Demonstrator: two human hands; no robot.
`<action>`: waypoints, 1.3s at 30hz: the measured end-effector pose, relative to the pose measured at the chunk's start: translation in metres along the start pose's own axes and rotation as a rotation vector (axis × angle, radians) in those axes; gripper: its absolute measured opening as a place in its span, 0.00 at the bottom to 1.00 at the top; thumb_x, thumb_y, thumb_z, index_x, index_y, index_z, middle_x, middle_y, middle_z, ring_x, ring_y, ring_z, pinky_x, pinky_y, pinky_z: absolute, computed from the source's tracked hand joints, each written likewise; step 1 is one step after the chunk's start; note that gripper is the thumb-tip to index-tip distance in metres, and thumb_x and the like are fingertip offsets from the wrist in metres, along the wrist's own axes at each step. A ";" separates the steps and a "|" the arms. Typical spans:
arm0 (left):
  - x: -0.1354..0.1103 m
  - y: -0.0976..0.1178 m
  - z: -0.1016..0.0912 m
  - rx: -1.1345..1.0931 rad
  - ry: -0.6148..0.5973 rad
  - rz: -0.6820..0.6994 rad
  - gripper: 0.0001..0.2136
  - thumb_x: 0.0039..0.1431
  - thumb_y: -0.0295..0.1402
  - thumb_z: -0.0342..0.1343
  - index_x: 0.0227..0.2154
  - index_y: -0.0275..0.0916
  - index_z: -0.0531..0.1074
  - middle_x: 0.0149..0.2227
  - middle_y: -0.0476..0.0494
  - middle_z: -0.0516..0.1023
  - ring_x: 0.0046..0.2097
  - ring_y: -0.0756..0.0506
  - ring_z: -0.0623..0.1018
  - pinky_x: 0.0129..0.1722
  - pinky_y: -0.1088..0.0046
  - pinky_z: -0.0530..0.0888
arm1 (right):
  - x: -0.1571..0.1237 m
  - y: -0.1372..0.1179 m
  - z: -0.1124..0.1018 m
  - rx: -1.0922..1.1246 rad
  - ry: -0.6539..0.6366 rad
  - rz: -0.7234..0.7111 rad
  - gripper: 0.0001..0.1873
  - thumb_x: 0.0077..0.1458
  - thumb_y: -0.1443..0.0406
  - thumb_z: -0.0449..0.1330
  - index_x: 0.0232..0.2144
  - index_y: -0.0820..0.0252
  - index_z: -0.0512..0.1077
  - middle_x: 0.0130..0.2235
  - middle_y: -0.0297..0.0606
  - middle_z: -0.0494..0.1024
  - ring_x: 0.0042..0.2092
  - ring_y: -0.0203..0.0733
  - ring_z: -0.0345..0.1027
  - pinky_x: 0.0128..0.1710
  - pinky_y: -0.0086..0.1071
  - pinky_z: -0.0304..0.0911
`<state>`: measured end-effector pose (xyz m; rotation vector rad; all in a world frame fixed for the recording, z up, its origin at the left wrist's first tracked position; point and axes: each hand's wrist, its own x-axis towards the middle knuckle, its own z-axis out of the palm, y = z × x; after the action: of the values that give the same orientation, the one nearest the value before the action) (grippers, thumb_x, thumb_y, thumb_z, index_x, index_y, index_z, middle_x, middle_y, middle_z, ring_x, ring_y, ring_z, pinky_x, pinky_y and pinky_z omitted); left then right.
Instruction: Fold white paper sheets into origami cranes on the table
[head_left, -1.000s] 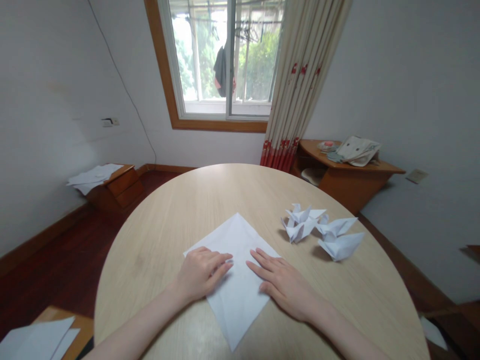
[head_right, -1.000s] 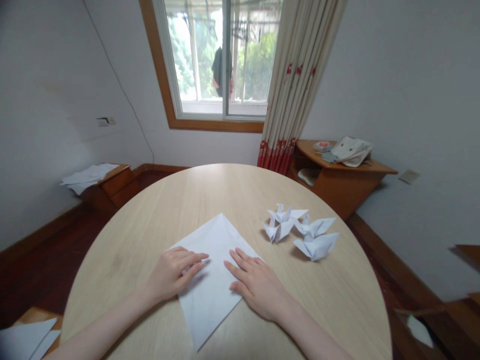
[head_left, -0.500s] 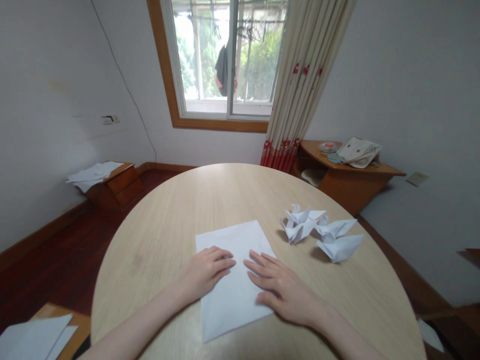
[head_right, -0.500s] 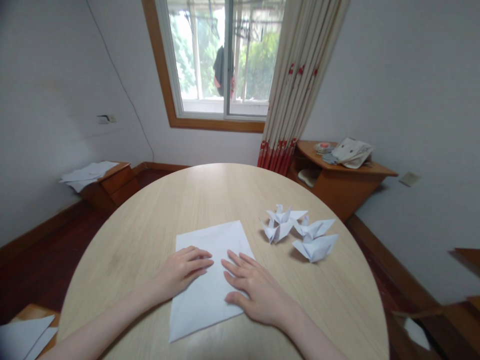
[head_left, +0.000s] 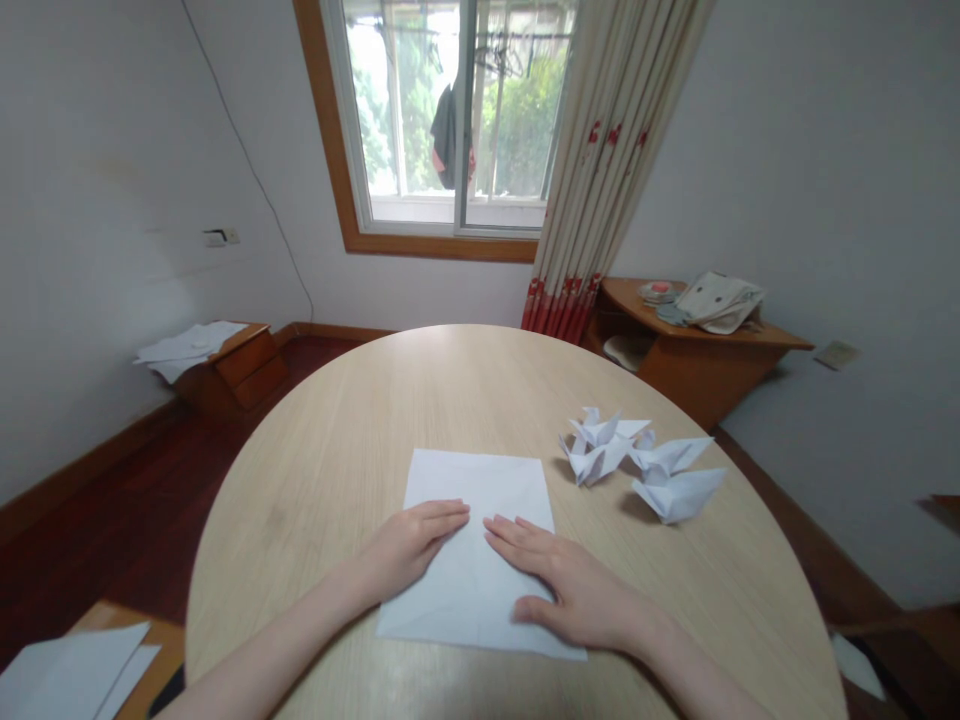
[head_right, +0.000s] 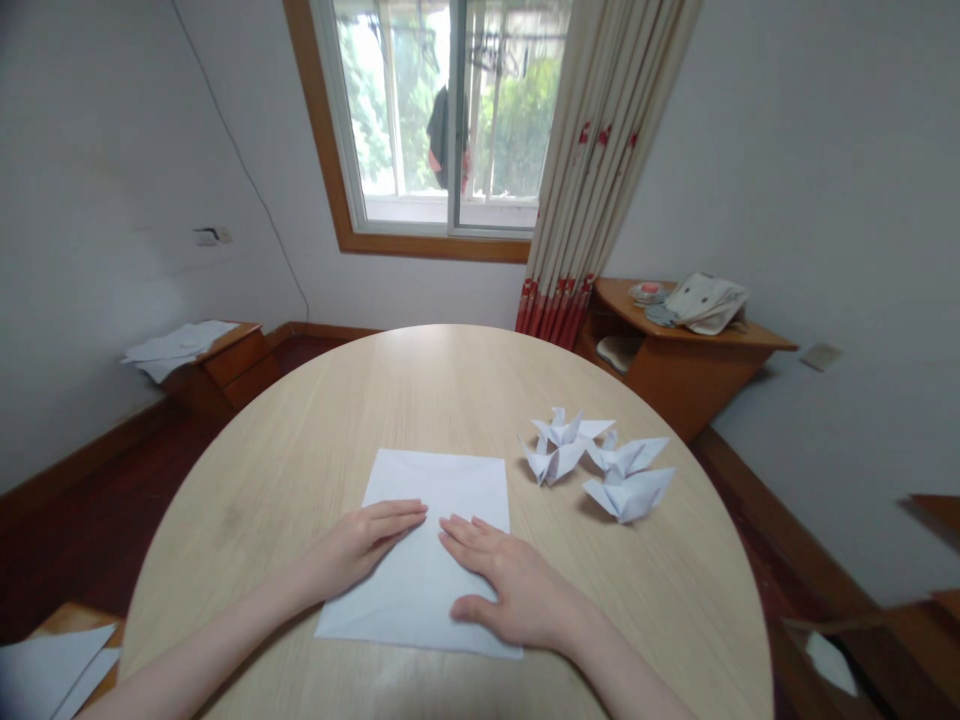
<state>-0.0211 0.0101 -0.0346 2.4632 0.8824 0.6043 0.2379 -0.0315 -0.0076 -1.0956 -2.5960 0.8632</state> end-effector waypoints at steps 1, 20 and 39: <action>0.000 0.002 -0.001 -0.016 -0.009 -0.012 0.16 0.66 0.27 0.47 0.54 0.38 0.70 0.57 0.39 0.72 0.58 0.45 0.71 0.58 0.60 0.69 | 0.000 0.001 0.001 -0.003 -0.003 0.007 0.39 0.58 0.46 0.55 0.65 0.58 0.52 0.66 0.46 0.51 0.67 0.50 0.46 0.66 0.48 0.42; -0.003 0.012 -0.015 0.057 -0.364 0.067 0.58 0.42 0.56 0.63 0.67 0.36 0.36 0.68 0.30 0.39 0.68 0.31 0.43 0.64 0.44 0.36 | 0.001 0.005 0.005 -0.023 0.011 0.064 0.35 0.63 0.51 0.52 0.66 0.52 0.46 0.68 0.39 0.46 0.68 0.47 0.37 0.67 0.49 0.36; -0.002 0.016 -0.029 -0.186 -0.292 0.086 0.26 0.46 0.26 0.58 0.52 0.46 0.73 0.59 0.43 0.67 0.62 0.37 0.65 0.63 0.47 0.53 | 0.000 0.010 0.002 0.027 0.013 0.013 0.29 0.66 0.49 0.43 0.64 0.53 0.53 0.67 0.38 0.50 0.68 0.45 0.39 0.67 0.49 0.36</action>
<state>-0.0299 0.0054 -0.0032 2.3507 0.5812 0.3257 0.2429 -0.0265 -0.0154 -1.1077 -2.5619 0.8884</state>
